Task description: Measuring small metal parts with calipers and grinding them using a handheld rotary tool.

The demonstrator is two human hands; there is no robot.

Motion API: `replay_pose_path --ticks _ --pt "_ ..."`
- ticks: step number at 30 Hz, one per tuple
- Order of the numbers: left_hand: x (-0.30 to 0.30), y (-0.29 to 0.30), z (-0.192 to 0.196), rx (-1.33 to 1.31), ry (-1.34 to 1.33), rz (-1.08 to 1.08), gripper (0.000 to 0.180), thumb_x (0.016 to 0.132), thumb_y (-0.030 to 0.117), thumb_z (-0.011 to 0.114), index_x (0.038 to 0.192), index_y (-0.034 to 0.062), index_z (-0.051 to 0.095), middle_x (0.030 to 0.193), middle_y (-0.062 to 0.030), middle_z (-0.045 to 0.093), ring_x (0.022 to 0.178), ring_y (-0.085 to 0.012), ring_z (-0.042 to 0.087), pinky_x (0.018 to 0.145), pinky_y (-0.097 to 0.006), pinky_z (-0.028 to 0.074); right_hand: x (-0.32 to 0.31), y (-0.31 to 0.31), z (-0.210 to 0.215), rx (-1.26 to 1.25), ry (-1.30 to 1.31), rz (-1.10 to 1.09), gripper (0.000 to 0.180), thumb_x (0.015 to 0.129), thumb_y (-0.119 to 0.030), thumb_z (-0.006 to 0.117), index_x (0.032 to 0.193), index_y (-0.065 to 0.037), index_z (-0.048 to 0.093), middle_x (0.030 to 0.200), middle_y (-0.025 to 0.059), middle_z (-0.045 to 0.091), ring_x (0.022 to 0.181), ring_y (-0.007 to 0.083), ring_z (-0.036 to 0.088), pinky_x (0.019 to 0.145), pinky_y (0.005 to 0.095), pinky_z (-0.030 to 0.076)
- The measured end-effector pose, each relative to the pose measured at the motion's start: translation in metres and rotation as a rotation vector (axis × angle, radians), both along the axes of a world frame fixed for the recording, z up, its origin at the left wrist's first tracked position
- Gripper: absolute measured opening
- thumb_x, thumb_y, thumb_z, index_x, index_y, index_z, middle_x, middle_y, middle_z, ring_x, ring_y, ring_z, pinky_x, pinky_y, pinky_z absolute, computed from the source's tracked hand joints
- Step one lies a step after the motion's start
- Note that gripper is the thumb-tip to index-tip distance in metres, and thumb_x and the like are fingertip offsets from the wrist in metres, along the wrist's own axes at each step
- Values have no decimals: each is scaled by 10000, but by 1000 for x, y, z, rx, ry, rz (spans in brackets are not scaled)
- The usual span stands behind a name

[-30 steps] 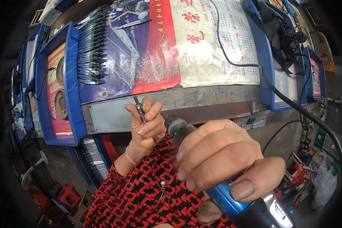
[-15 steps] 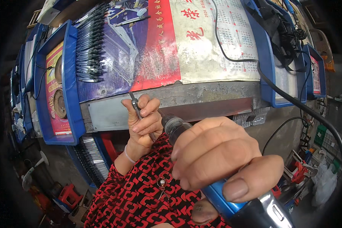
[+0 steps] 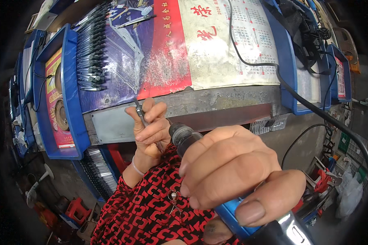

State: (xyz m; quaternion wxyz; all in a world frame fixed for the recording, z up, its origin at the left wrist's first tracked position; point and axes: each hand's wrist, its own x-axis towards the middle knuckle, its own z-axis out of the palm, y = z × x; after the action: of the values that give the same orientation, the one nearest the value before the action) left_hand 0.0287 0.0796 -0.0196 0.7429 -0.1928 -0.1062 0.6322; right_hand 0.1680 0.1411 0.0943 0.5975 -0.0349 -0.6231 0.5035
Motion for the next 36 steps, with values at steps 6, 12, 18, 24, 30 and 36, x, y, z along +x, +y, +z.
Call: replay_pose_path --ticks 6,12,18,24,30,36 --pt "0 3 3 -31 -111 -40 317 854 302 581 922 13 469 788 -63 457 399 -90 514 329 -194 401 1 2 -2 -15 -14 15 491 781 -243 690 1133 -121 371 761 15 591 618 124 601 571 242 495" --pt "-1 4 -1 77 -79 -76 366 870 346 517 998 2 516 691 -47 497 368 -48 429 323 -163 320 1 4 -4 -7 -15 14 488 783 -249 689 1133 -125 372 771 15 591 620 125 601 569 243 494" --pt "0 6 -4 117 -152 -112 375 872 356 513 985 -1 506 616 -44 499 359 -53 434 309 -163 295 1 3 -6 -8 -18 9 497 777 -250 693 1135 -127 372 778 15 591 617 124 599 562 241 492" --pt "-1 0 3 144 -5 -98 343 876 386 505 873 49 439 585 0 467 335 -41 379 313 -165 271 3 0 -5 13 -28 26 490 780 -254 683 1132 -121 370 766 17 585 610 124 600 559 238 485" --pt "-19 -31 2 109 645 -92 317 857 350 577 866 59 451 585 2 440 396 -44 345 380 -190 260 17 -7 -14 44 -116 43 508 768 -274 682 1124 -101 362 715 15 552 539 123 565 540 243 469" --pt "-14 -68 12 -155 1214 -94 86 862 80 551 842 47 474 606 -6 493 455 -35 407 417 -166 323 25 -17 -24 52 -129 63 542 763 -299 686 1129 -80 351 692 26 535 531 128 554 536 259 468"
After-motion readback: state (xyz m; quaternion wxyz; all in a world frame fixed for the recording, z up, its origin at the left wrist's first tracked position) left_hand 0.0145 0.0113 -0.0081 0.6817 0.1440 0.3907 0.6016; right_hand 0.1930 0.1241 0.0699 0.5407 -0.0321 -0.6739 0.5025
